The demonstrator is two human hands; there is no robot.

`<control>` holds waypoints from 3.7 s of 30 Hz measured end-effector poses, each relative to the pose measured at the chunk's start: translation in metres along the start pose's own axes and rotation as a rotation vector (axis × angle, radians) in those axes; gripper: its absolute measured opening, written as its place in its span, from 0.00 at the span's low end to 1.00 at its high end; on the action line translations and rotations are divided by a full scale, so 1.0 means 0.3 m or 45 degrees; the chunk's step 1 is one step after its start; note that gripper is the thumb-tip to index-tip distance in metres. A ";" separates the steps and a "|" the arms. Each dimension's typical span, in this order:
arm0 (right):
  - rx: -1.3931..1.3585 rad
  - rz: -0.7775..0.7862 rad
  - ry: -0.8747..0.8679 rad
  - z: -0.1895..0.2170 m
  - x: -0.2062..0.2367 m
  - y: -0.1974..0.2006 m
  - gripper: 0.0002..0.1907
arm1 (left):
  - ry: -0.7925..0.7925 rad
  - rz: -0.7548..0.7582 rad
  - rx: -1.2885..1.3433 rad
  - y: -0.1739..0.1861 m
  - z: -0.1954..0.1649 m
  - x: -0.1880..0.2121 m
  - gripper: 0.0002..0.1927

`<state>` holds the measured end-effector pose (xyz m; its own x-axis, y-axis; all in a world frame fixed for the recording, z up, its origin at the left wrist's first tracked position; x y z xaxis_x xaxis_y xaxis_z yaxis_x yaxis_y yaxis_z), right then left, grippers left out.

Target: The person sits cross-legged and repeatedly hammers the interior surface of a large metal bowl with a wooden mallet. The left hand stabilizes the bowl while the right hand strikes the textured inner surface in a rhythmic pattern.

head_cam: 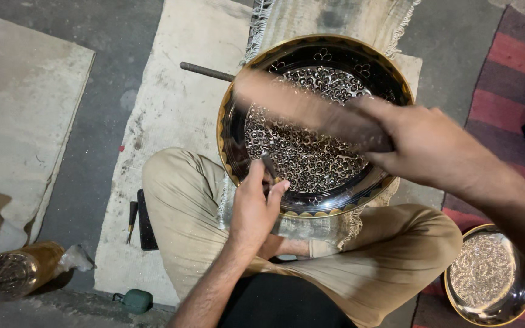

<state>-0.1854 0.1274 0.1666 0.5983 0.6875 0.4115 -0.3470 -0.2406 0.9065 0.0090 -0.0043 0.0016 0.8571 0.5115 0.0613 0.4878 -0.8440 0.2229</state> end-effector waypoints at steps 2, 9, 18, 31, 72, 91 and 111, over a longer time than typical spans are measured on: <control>0.389 0.259 -0.081 0.011 0.000 0.004 0.27 | 0.035 -0.010 0.000 0.000 0.001 0.002 0.18; 0.980 0.394 -0.102 0.028 0.038 0.025 0.27 | 0.278 0.078 -0.018 -0.009 0.004 -0.001 0.17; 0.629 0.082 -0.085 -0.062 0.034 -0.015 0.35 | 0.045 0.012 0.016 -0.017 0.020 0.015 0.20; 0.347 0.081 -0.118 -0.130 0.089 -0.100 0.36 | -0.056 0.270 -0.070 -0.019 -0.020 -0.040 0.18; -0.762 -0.309 -0.766 -0.007 0.557 -0.860 0.42 | -0.281 0.961 0.000 0.055 -0.046 -0.207 0.23; -0.463 -0.481 -0.308 -0.197 0.386 -0.646 0.36 | -0.213 0.822 -0.035 0.033 -0.041 -0.164 0.22; 0.030 0.028 -0.213 -0.217 0.167 -0.239 0.40 | -0.101 0.345 -0.046 0.045 -0.070 -0.083 0.22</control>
<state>-0.1777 0.2236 0.1161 0.7034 0.5586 0.4395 -0.3454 -0.2718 0.8982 -0.0094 -0.0250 0.0236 0.9664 0.2527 0.0477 0.2341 -0.9412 0.2435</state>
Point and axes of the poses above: each hand's wrist, its own x-axis away from the middle knuckle, its own y-axis out of the back of the hand, z = x × y, the point moved 1 cm from there along -x, towards the middle knuckle, and after that the axes turned 12 degrees about x, right-handed, at the moved point
